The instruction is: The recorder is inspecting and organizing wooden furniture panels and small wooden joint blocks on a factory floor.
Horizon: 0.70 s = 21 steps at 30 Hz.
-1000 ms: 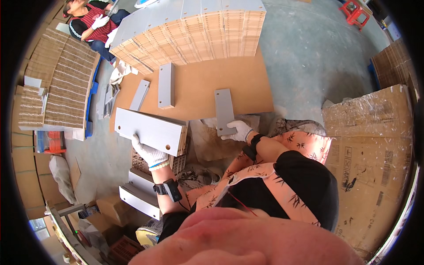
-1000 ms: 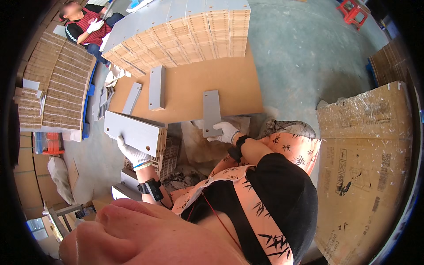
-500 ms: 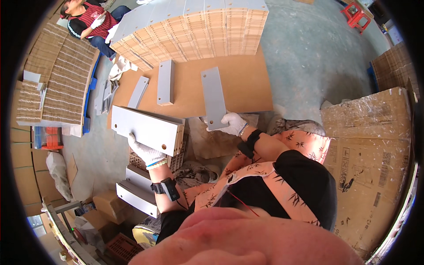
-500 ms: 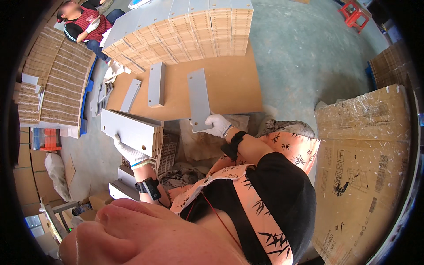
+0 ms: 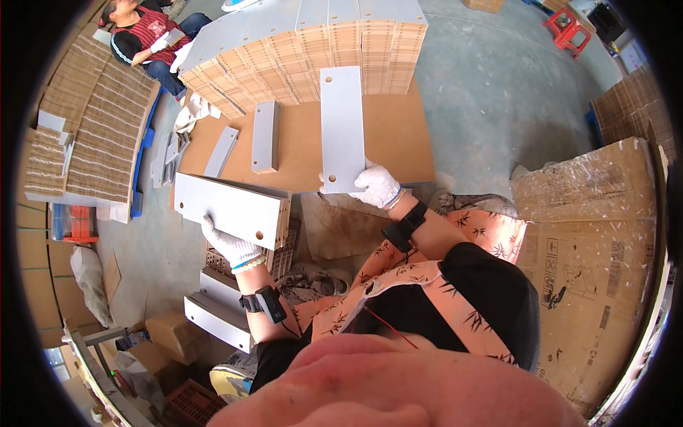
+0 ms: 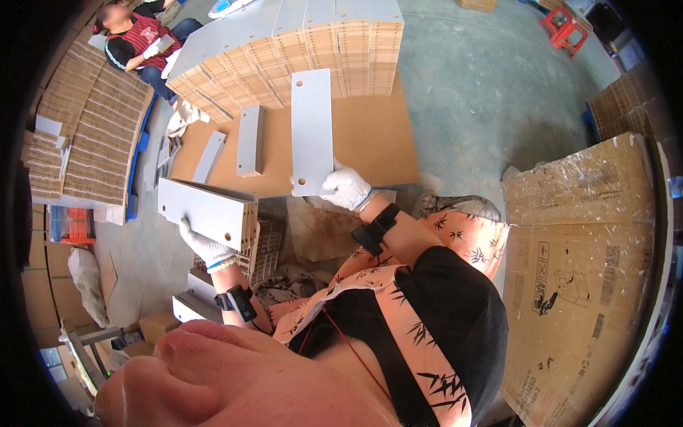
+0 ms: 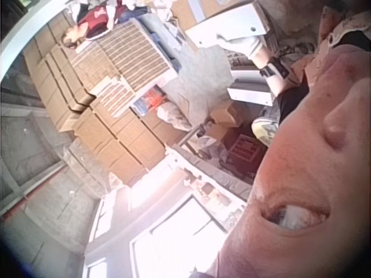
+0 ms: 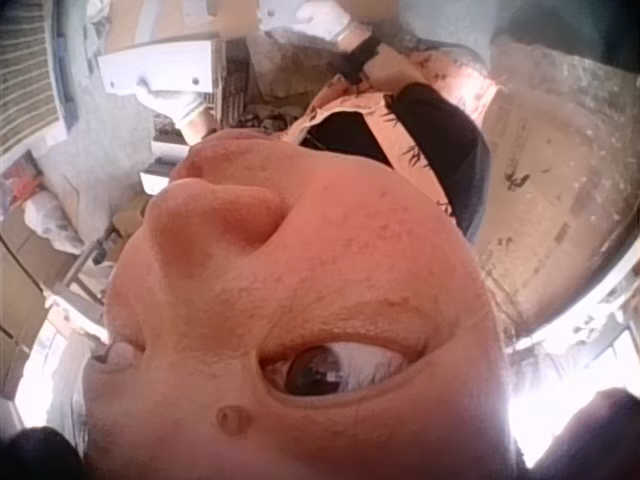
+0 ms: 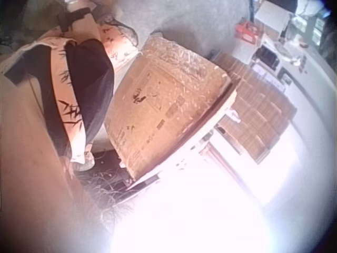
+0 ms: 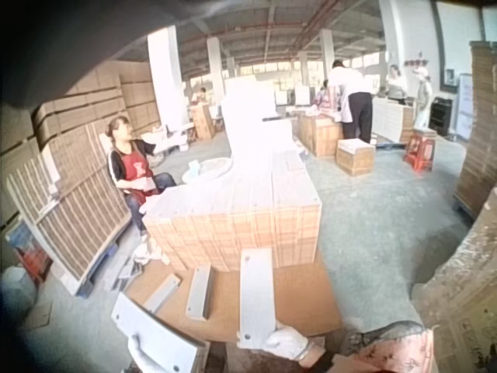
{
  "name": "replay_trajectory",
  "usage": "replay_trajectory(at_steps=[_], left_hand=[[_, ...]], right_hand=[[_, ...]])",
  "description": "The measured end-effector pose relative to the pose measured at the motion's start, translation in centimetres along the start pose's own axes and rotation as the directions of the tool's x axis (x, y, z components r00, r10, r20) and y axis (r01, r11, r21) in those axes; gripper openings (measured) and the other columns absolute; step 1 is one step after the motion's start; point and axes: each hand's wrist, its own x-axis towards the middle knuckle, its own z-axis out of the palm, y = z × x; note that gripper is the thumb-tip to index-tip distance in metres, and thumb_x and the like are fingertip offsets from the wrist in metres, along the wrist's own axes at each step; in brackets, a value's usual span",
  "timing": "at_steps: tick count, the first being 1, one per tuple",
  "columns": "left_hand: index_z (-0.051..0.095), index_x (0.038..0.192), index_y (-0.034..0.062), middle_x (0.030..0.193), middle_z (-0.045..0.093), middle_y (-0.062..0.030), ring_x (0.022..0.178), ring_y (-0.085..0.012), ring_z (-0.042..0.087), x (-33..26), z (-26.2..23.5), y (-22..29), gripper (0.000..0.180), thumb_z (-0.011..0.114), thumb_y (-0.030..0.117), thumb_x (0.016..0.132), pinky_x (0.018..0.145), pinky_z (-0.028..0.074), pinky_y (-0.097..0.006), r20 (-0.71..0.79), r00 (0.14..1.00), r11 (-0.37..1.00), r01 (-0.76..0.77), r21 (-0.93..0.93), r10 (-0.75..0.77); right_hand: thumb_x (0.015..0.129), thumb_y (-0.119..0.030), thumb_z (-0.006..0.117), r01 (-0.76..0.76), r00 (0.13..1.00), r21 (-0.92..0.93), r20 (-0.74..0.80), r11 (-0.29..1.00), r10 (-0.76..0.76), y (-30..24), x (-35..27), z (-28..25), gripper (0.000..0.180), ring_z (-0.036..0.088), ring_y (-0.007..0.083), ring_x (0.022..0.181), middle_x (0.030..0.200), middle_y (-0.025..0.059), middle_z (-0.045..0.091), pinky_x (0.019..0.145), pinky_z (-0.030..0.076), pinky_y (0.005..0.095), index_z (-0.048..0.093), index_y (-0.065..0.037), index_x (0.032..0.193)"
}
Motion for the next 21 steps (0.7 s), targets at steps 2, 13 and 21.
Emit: replay_trajectory(at_steps=[2, 13, 21], left_hand=[[0.044, 0.144, 0.0069, 0.140, 0.053, -0.0140, 0.126, -0.0343, 0.052, 0.1, -0.4, 0.0, 0.075, 0.063, 0.050, 0.086, 0.105, 0.044, -0.052, 0.005, 1.000, 1.000, -0.006, 0.001, 0.006], [0.043, 0.144, 0.0056, 0.140, 0.052, -0.0151, 0.126, -0.0348, 0.052, 0.2, -0.3, 0.1, 0.077, 0.064, 0.050, 0.086, 0.106, 0.044, -0.052, 0.004, 1.000, 1.000, -0.018, -0.004, 0.018], [0.044, 0.143, 0.0058, 0.138, 0.053, -0.0145, 0.125, -0.0332, 0.053, 0.4, -0.6, -0.2, 0.077, 0.069, 0.049, 0.083, 0.105, 0.044, -0.051, 0.020, 0.999, 0.999, -0.034, -0.005, 0.034]], right_hand=[[0.075, 0.017, 0.037, 0.032, 0.999, 0.017, -0.036, 0.999, -0.031, -0.2, 0.0, 1.6, 0.081, 0.041, 0.0521, 0.135, 0.146, 0.0258, 0.045, 0.111, 0.035, 0.0698, 0.029, -0.006, 0.153], [0.064, 0.013, 0.040, 0.183, 0.983, -0.046, 0.025, 0.982, -0.182, -2.4, 0.2, 3.0, 0.091, 0.044, 0.0507, 0.133, 0.144, 0.0213, 0.046, 0.108, 0.038, 0.0708, 0.032, -0.010, 0.152], [0.068, -0.002, 0.061, 0.185, 0.981, -0.098, 0.069, 0.978, -0.179, -3.5, 0.5, 5.5, 0.084, 0.050, 0.0457, 0.129, 0.140, 0.0186, 0.052, 0.109, 0.039, 0.0676, 0.038, -0.003, 0.148]])
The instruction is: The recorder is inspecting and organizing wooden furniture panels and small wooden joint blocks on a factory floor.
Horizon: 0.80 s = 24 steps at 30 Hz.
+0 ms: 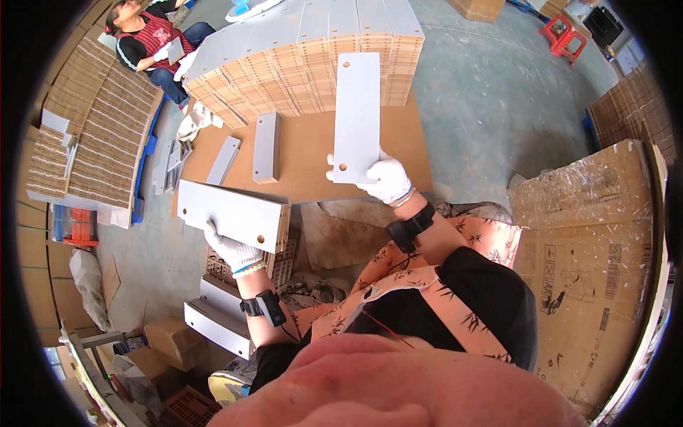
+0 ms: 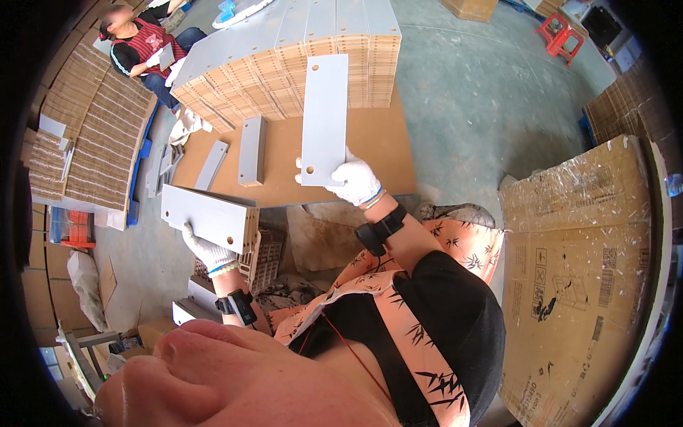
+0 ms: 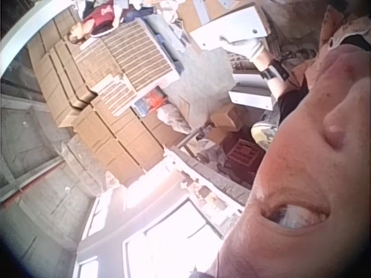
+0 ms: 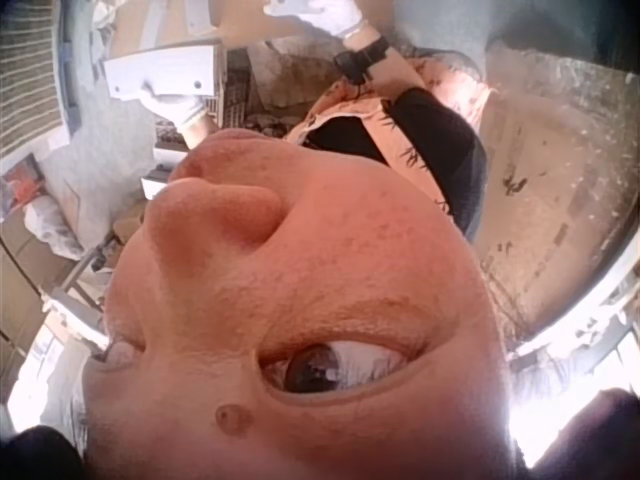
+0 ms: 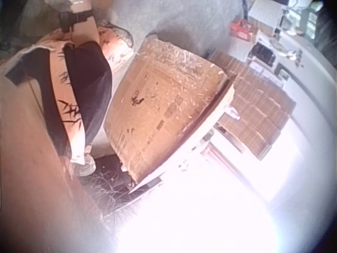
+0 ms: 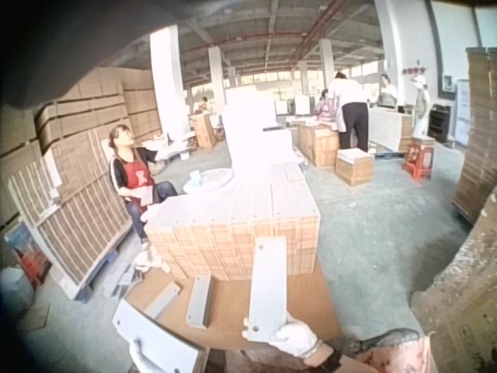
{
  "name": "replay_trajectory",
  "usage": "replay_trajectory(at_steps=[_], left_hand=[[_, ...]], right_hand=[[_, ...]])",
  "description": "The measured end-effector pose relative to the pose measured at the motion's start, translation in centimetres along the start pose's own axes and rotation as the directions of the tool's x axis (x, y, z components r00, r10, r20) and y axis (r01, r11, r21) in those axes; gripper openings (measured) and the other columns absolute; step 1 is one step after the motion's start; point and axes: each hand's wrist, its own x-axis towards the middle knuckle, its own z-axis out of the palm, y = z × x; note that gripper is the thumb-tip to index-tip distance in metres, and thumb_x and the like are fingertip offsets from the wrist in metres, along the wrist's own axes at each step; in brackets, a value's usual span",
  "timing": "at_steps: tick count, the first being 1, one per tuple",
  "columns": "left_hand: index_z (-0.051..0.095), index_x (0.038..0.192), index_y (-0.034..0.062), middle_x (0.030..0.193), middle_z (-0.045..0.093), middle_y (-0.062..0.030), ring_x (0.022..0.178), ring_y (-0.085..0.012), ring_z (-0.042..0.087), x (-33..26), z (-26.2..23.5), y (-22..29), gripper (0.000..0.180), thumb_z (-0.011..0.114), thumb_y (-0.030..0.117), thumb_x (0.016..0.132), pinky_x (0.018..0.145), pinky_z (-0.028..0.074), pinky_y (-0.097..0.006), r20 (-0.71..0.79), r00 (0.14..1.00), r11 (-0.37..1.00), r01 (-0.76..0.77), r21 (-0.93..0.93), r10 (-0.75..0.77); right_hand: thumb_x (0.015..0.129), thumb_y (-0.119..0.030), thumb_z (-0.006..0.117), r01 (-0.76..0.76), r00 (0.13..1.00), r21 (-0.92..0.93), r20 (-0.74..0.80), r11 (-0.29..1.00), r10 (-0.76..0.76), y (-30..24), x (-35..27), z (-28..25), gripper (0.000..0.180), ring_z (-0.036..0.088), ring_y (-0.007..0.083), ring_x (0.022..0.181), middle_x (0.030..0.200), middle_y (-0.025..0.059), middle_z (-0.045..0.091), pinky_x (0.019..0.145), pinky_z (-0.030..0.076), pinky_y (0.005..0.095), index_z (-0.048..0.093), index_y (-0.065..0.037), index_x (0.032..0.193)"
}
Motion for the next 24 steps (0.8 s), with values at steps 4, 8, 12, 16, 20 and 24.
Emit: replay_trajectory(at_steps=[4, 8, 12, 16, 20, 24], left_hand=[[0.044, 0.142, 0.0052, 0.137, 0.053, -0.0145, 0.124, -0.0335, 0.053, 0.2, 0.3, -0.1, 0.077, 0.069, 0.048, 0.084, 0.104, 0.045, -0.051, -0.012, 1.000, 1.000, -0.007, 0.005, 0.007], [0.043, 0.144, 0.0048, 0.138, 0.055, -0.0161, 0.123, -0.0354, 0.055, 0.8, -0.4, -0.3, 0.074, 0.061, 0.048, 0.087, 0.105, 0.044, -0.051, -0.044, 0.999, 1.000, -0.020, 0.000, 0.020], [0.043, 0.144, 0.0046, 0.136, 0.055, -0.0162, 0.122, -0.0351, 0.055, 0.6, 0.0, -0.2, 0.073, 0.060, 0.047, 0.087, 0.105, 0.044, -0.051, -0.051, 0.999, 1.000, -0.011, -0.010, 0.010], [0.044, 0.143, 0.0045, 0.135, 0.056, -0.0159, 0.122, -0.0346, 0.056, 0.2, 0.5, 0.2, 0.073, 0.063, 0.046, 0.085, 0.104, 0.045, -0.051, -0.035, 0.999, 0.999, -0.002, -0.052, 0.000], [0.045, 0.141, 0.0046, 0.135, 0.057, -0.0155, 0.121, -0.0342, 0.056, 0.1, 0.4, 0.4, 0.072, 0.065, 0.044, 0.084, 0.104, 0.045, -0.051, -0.020, 1.000, 0.996, -0.001, -0.092, -0.001], [0.046, 0.141, 0.0049, 0.135, 0.057, -0.0153, 0.121, -0.0340, 0.056, 0.0, 0.4, 0.7, 0.072, 0.065, 0.044, 0.084, 0.104, 0.046, -0.051, -0.009, 1.000, 0.993, -0.011, -0.119, 0.010]], right_hand=[[0.068, 0.006, 0.055, -0.036, 0.994, 0.064, 0.108, 0.997, 0.029, -1.1, 0.4, 0.9, 0.087, 0.045, 0.0478, 0.135, 0.142, 0.0220, 0.050, 0.109, 0.039, 0.0683, 0.033, -0.006, 0.152], [0.067, -0.004, 0.064, -0.018, 0.998, -0.031, 0.056, 0.999, 0.020, -1.2, 1.0, 3.2, 0.084, 0.049, 0.0446, 0.130, 0.140, 0.0180, 0.051, 0.108, 0.041, 0.0632, 0.040, -0.002, 0.148], [0.072, 0.002, 0.058, -0.040, 0.998, 0.136, 0.056, 0.990, 0.032, -0.9, 0.8, 3.6, 0.081, 0.045, 0.0477, 0.135, 0.141, 0.0227, 0.051, 0.110, 0.038, 0.0674, 0.037, -0.003, 0.149], [0.073, -0.001, 0.058, -0.064, 0.995, 0.114, 0.086, 0.991, 0.054, -0.7, 0.3, 2.4, 0.079, 0.045, 0.0477, 0.135, 0.141, 0.0236, 0.051, 0.110, 0.038, 0.0673, 0.037, -0.001, 0.149], [0.075, -0.009, 0.060, -0.104, 0.994, 0.088, 0.023, 0.991, 0.102, -0.1, -0.5, 1.0, 0.077, 0.051, 0.0446, 0.127, 0.142, 0.0248, 0.049, 0.106, 0.043, 0.0621, 0.038, 0.002, 0.148], [0.079, -0.016, 0.062, -0.205, 0.971, 0.049, -0.115, 0.977, 0.210, 1.1, -1.9, -0.5, 0.075, 0.058, 0.0390, 0.116, 0.139, 0.0264, 0.050, 0.099, 0.050, 0.0559, 0.038, 0.003, 0.148]])
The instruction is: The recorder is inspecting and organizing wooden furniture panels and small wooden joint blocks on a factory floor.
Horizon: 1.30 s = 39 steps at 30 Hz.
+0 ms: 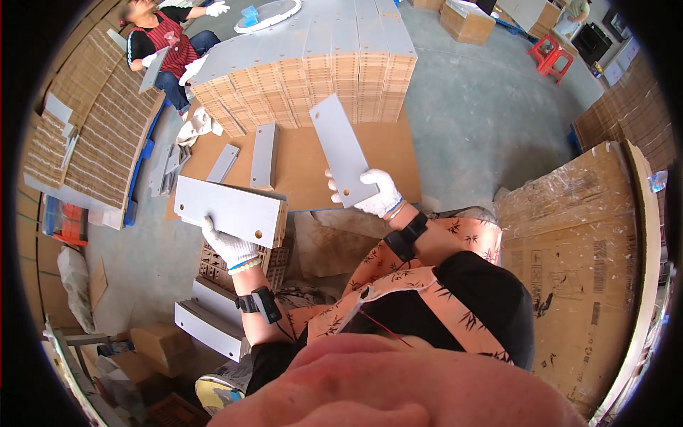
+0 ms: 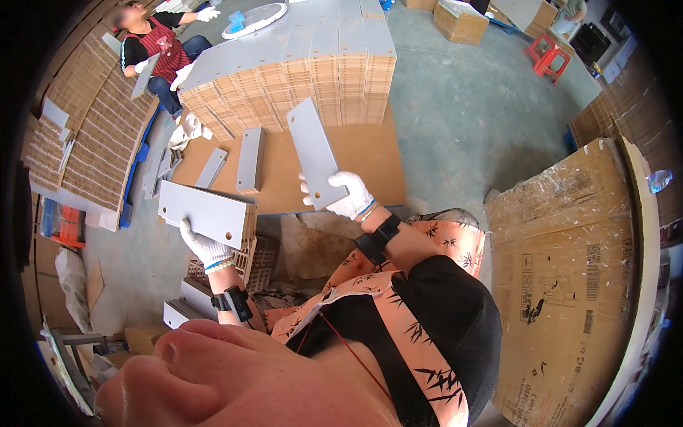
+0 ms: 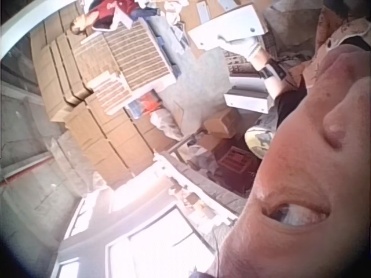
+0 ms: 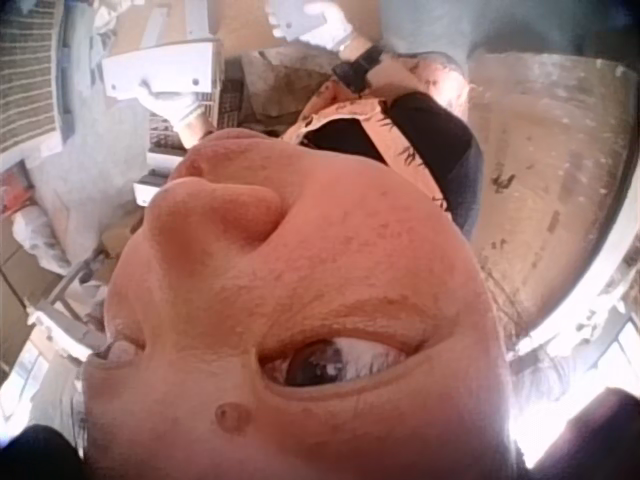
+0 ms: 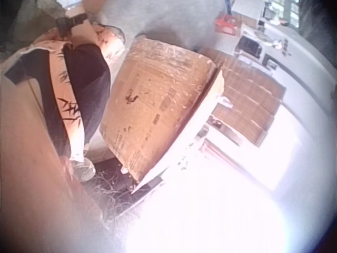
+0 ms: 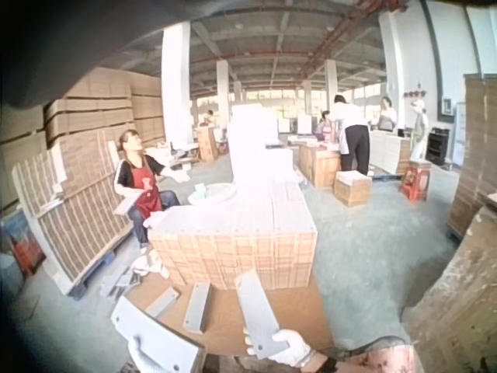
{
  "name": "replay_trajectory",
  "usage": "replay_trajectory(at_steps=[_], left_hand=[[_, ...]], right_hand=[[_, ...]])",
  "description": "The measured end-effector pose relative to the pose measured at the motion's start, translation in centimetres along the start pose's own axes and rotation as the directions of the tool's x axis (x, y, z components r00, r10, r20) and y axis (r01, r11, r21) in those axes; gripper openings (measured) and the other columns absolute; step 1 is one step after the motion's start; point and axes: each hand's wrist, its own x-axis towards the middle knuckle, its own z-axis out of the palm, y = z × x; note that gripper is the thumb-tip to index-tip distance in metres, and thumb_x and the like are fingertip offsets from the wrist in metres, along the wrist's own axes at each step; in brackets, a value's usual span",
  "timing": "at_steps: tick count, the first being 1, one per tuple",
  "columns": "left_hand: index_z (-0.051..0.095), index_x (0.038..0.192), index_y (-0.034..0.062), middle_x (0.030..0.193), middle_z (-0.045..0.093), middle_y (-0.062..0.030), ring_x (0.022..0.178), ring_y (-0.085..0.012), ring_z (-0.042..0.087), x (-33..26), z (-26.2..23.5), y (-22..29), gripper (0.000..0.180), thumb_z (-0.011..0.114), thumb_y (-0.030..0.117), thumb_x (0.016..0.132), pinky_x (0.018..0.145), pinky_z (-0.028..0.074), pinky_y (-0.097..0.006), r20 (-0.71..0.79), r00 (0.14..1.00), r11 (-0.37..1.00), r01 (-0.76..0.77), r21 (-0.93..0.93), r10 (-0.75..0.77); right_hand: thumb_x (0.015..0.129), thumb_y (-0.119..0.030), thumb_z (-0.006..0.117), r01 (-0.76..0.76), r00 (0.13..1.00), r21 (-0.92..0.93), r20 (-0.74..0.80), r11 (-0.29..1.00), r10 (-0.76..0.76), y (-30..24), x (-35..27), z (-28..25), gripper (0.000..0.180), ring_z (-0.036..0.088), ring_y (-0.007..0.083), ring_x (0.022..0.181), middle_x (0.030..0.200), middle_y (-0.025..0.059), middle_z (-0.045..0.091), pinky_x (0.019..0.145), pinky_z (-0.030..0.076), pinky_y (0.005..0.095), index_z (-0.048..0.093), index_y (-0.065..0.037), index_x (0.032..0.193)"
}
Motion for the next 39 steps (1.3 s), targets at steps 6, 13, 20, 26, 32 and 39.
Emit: replay_trajectory(at_steps=[6, 13, 20, 26, 32, 39], left_hand=[[0.046, 0.140, 0.0048, 0.134, 0.055, -0.0146, 0.123, -0.0342, 0.054, 0.0, 0.5, 0.3, 0.074, 0.069, 0.045, 0.082, 0.105, 0.044, -0.054, 0.048, 0.999, 1.000, 0.003, -0.017, -0.002], [0.047, 0.139, 0.0056, 0.134, 0.057, -0.0143, 0.122, -0.0334, 0.056, 0.6, -1.5, 0.9, 0.069, 0.068, 0.040, 0.083, 0.105, 0.045, -0.051, 0.043, 0.999, 0.996, -0.022, -0.085, 0.026], [0.048, 0.139, 0.0061, 0.133, 0.058, -0.0140, 0.122, -0.0334, 0.056, 0.8, -1.8, 1.0, 0.070, 0.070, 0.041, 0.083, 0.105, 0.045, -0.052, 0.060, 0.998, 0.993, -0.006, -0.117, 0.013], [0.046, 0.141, 0.0062, 0.135, 0.056, -0.0140, 0.122, -0.0336, 0.056, -0.3, -2.5, 1.4, 0.067, 0.067, 0.037, 0.085, 0.106, 0.044, -0.051, 0.006, 0.998, 0.991, -0.054, -0.122, 0.055], [0.044, 0.142, 0.0042, 0.138, 0.054, -0.0159, 0.127, -0.0350, 0.051, 0.0, -1.2, 1.1, 0.065, 0.065, 0.031, 0.086, 0.110, 0.040, -0.051, -0.058, 0.995, 0.994, -0.088, -0.061, 0.085], [0.050, 0.136, 0.0036, 0.134, 0.057, -0.0158, 0.125, -0.0354, 0.052, 0.1, -1.1, 1.6, 0.056, 0.063, 0.028, 0.086, 0.109, 0.040, -0.053, -0.161, 0.979, 0.991, -0.131, -0.039, 0.123]], right_hand=[[0.087, -0.015, 0.062, -0.185, 0.960, -0.156, -0.241, 0.970, 0.145, 2.6, -2.4, -7.4, 0.063, 0.063, 0.0368, 0.104, 0.123, 0.0220, 0.060, 0.084, 0.056, 0.0538, 0.042, 0.002, 0.144], [0.082, -0.031, 0.074, -0.494, 0.812, -0.663, -0.583, 0.562, 0.027, 4.6, -5.6, -6.5, 0.079, 0.066, 0.0268, 0.087, 0.109, 0.0129, 0.063, 0.063, 0.054, 0.0374, 0.042, -0.014, 0.152], [0.071, -0.040, 0.074, -0.541, 0.801, -0.571, -0.573, -0.617, -0.172, 5.7, -6.4, -5.2, 0.090, 0.056, 0.0405, 0.119, 0.130, 0.0277, 0.053, 0.098, 0.048, 0.0444, 0.041, -0.014, 0.151], [0.073, -0.039, 0.070, -0.430, 0.870, -0.500, -0.453, -0.752, -0.196, 6.4, -7.4, -5.5, 0.082, 0.050, 0.0424, 0.123, 0.130, 0.0256, 0.049, 0.103, 0.044, 0.0472, 0.045, -0.016, 0.147], [0.075, -0.031, 0.064, -0.380, 0.892, -0.414, -0.401, -0.827, -0.209, 5.8, -6.6, -6.8, 0.074, 0.051, 0.0415, 0.120, 0.127, 0.0259, 0.051, 0.100, 0.046, 0.0458, 0.049, -0.012, 0.144], [0.073, -0.034, 0.071, -0.311, 0.822, -0.309, -0.563, -0.899, -0.090, 5.7, -4.2, -6.2, 0.079, 0.052, 0.0409, 0.119, 0.128, 0.0248, 0.051, 0.100, 0.046, 0.0433, 0.046, -0.015, 0.146]])
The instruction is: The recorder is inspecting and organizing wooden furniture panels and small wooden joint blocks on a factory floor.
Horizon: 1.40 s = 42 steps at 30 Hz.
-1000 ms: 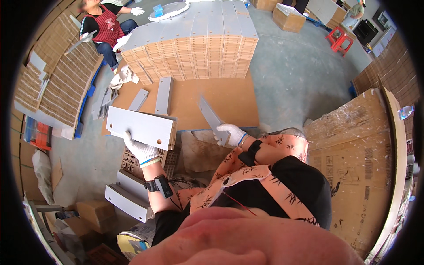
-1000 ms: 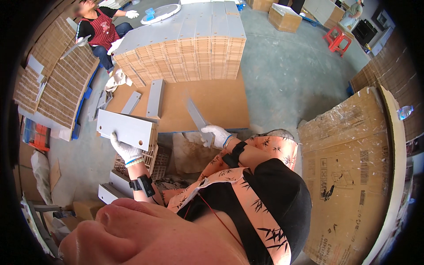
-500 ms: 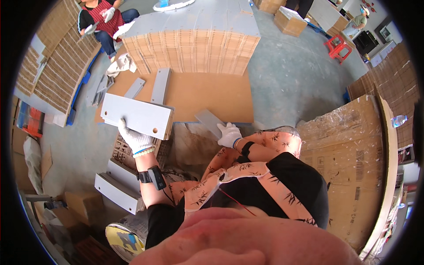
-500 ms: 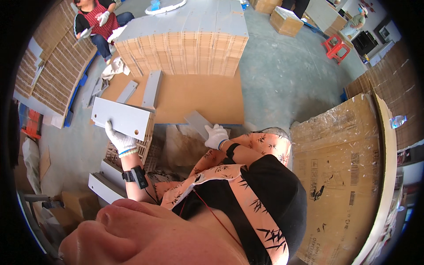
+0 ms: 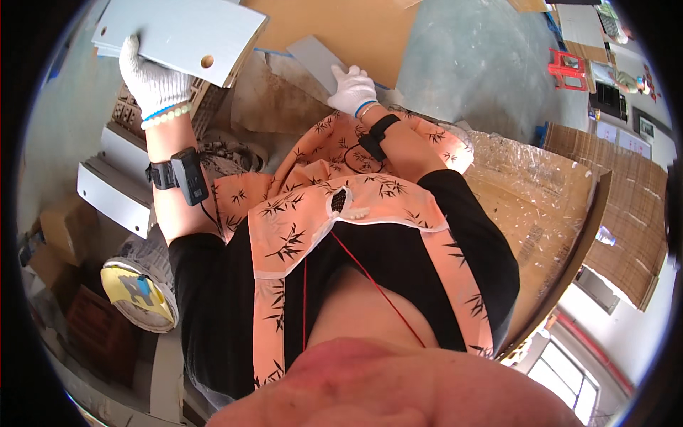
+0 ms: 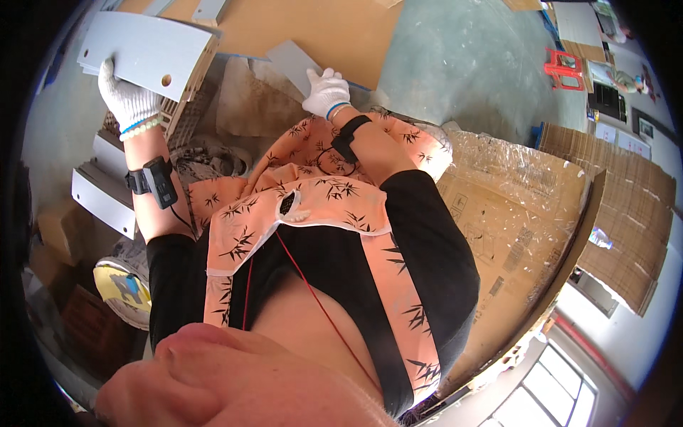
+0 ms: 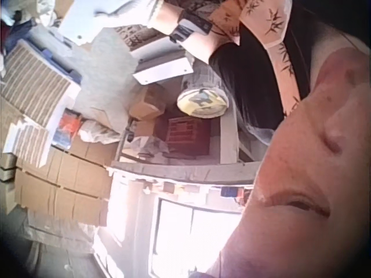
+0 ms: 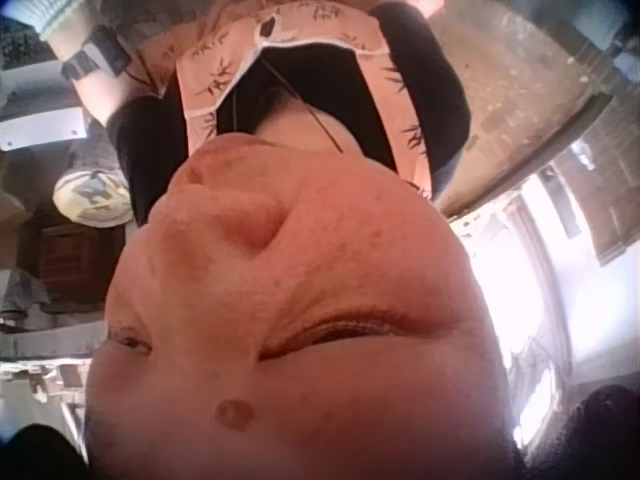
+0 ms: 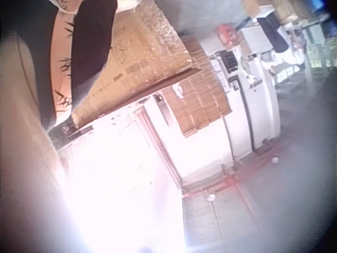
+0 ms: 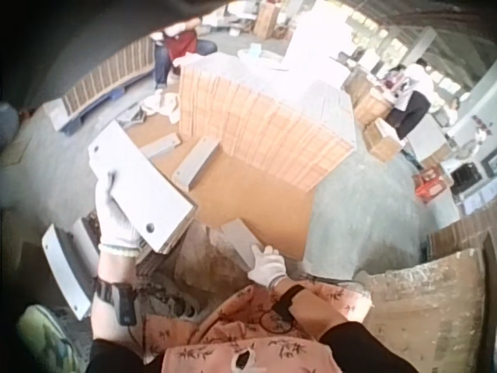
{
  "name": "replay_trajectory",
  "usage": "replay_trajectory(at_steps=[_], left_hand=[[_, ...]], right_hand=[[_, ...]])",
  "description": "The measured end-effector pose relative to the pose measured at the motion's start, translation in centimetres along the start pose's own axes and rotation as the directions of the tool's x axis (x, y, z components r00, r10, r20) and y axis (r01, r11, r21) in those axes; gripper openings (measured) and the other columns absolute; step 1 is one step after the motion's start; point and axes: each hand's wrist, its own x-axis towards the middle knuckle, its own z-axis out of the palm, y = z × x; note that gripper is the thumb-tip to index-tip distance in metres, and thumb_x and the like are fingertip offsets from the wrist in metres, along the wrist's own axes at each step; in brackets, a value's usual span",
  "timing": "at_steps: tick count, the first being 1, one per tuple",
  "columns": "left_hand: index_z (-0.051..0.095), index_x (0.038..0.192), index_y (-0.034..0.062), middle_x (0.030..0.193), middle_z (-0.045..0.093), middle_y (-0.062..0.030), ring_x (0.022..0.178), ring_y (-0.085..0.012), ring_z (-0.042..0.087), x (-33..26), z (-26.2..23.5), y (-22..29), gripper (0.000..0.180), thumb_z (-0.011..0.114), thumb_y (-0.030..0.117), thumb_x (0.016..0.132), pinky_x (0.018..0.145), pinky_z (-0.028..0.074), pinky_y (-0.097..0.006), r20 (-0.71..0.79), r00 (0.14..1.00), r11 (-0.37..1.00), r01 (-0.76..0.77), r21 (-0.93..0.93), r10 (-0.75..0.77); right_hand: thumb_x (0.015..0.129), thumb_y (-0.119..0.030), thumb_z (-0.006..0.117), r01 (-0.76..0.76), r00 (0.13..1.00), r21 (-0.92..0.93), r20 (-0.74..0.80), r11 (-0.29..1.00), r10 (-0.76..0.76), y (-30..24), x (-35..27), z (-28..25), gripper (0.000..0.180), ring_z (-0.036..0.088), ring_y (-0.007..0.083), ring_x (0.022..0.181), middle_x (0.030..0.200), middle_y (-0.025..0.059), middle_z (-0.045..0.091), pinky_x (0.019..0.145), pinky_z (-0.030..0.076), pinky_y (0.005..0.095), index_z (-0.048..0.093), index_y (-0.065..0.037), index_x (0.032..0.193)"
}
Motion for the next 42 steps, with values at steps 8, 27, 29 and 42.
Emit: replay_trajectory(at_steps=[8, 27, 29, 42], left_hand=[[0.056, 0.129, 0.0043, 0.129, 0.061, -0.0140, 0.122, -0.0323, 0.056, 1.9, -3.1, 0.0, 0.050, 0.066, 0.029, 0.087, 0.108, 0.042, -0.050, 0.001, 0.999, 0.999, -0.042, -0.022, 0.042], [0.049, 0.140, 0.0028, 0.130, 0.060, -0.0138, 0.122, -0.0284, 0.056, -3.7, 2.4, 0.5, 0.053, 0.067, 0.018, 0.093, 0.105, 0.047, -0.041, 0.387, 0.894, 0.732, 0.418, -0.538, -0.225], [0.052, 0.136, 0.0031, 0.128, 0.061, -0.0140, 0.119, -0.0288, 0.059, -3.7, 4.4, -0.5, 0.053, 0.070, 0.021, 0.089, 0.104, 0.048, -0.044, 0.367, 0.909, 0.780, 0.373, -0.503, -0.198], [0.057, 0.127, 0.0035, 0.116, 0.066, -0.0147, 0.106, -0.0275, 0.065, -4.6, 4.6, 1.1, 0.048, 0.073, 0.023, 0.087, 0.092, 0.055, -0.044, 0.252, 0.949, 0.841, 0.291, -0.455, -0.192]], right_hand=[[0.069, -0.034, 0.074, 0.017, 1.000, -0.021, -0.005, 1.000, -0.017, 0.2, 1.6, -0.9, 0.090, 0.058, 0.0385, 0.113, 0.125, 0.0237, 0.056, 0.097, 0.049, 0.0409, 0.042, -0.011, 0.150], [0.092, -0.015, 0.063, 0.466, 0.622, 0.869, -0.188, 0.167, -0.760, -26.9, 7.7, -4.3, 0.053, 0.061, 0.0192, 0.112, 0.126, 0.0132, 0.065, 0.097, 0.050, 0.0342, 0.049, -0.001, 0.141], [0.093, -0.016, 0.063, 0.509, 0.589, 0.840, -0.181, 0.188, -0.788, -28.1, 7.3, -5.5, 0.053, 0.061, 0.0191, 0.112, 0.126, 0.0131, 0.064, 0.097, 0.050, 0.0339, 0.048, -0.001, 0.142], [0.084, -0.054, 0.070, 0.939, 0.337, -0.144, 0.205, 0.312, -0.919, -33.9, 2.1, -7.1, 0.096, 0.053, 0.0382, 0.126, 0.142, 0.0226, 0.048, 0.102, 0.047, 0.0487, 0.023, -0.010, 0.156]])
